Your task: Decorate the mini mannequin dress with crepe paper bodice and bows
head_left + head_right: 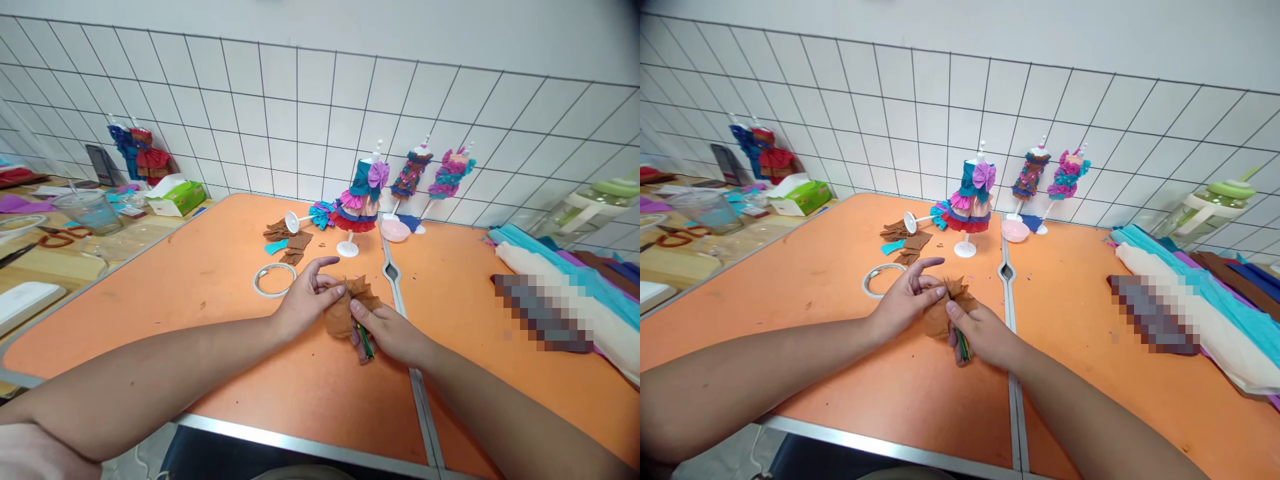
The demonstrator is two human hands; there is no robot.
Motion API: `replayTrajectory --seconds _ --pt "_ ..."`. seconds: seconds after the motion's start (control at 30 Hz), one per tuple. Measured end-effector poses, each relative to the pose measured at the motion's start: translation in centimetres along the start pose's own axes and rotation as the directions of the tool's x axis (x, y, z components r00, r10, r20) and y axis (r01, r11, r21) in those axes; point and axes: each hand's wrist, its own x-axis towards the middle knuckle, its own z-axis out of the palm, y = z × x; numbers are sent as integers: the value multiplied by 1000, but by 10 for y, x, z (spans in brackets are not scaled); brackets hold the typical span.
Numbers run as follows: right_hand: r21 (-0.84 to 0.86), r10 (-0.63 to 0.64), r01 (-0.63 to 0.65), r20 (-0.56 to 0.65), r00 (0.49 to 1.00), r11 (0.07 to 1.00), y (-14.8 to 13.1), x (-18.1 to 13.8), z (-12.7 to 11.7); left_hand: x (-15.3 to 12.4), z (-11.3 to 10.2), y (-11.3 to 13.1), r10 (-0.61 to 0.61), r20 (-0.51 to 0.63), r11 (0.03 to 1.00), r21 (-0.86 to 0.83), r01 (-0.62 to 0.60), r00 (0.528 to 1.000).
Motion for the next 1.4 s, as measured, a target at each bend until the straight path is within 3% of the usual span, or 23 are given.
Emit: replayTrajectory --seconds 0.17,0.37,0.43,0.5,0.57,0.67,0.8,0.93,1.07,1.13,1.2,1.27,1.33,1.4 --pt "17 -49 49 -16 999 999 0 2 1 1 0 -1 -23 -11 1000 5 23 1000" --pt "43 -11 13 -48 999 999 8 6 1 1 0 0 -67 -11 997 42 68 998" --pt "-1 -12 12 -68 998 1000 11 8 -2 2 -1 1 -95 -12 993 63 96 995" --pt "-170 -28 7 -124 992 986 12 8 -7 4 -3 1 -123 -30 988 87 125 992" --pt "-451 -62 -49 -228 972 891 11 7 -12 6 -4 0 -151 -77 979 124 160 986" --pt "-763 -108 -195 -327 939 617 7 5 -15 7 -3 -1 -196 -156 970 116 215 968" --pt "-888 -101 -267 -326 940 375 6 4 -7 5 2 1 -266 -90 957 -145 251 960" --pt "-914 -89 -269 -309 947 304 8 6 -1 4 1 -3 -232 -59 973 3 232 971" --pt "-861 -122 -323 -397 910 393 10 6 -16 6 -3 -1 -204 -91 971 110 214 975" --pt "-763 -146 -329 -480 865 556 11 6 -28 5 -3 6 -177 -72 974 133 186 982" --pt "-562 -134 -224 -525 840 796 10 6 -39 3 -2 13 -141 -31 979 143 144 990" --pt "-294 -100 -50 -474 875 954 8 5 -43 0 0 17 -121 10 986 119 119 993" --pt "-150 -112 59 -375 920 987 6 5 -39 -1 2 15 -116 49 992 50 114 992" --pt "-168 -121 69 -325 938 983 4 6 -31 -1 2 9 -105 77 994 -5 106 992"
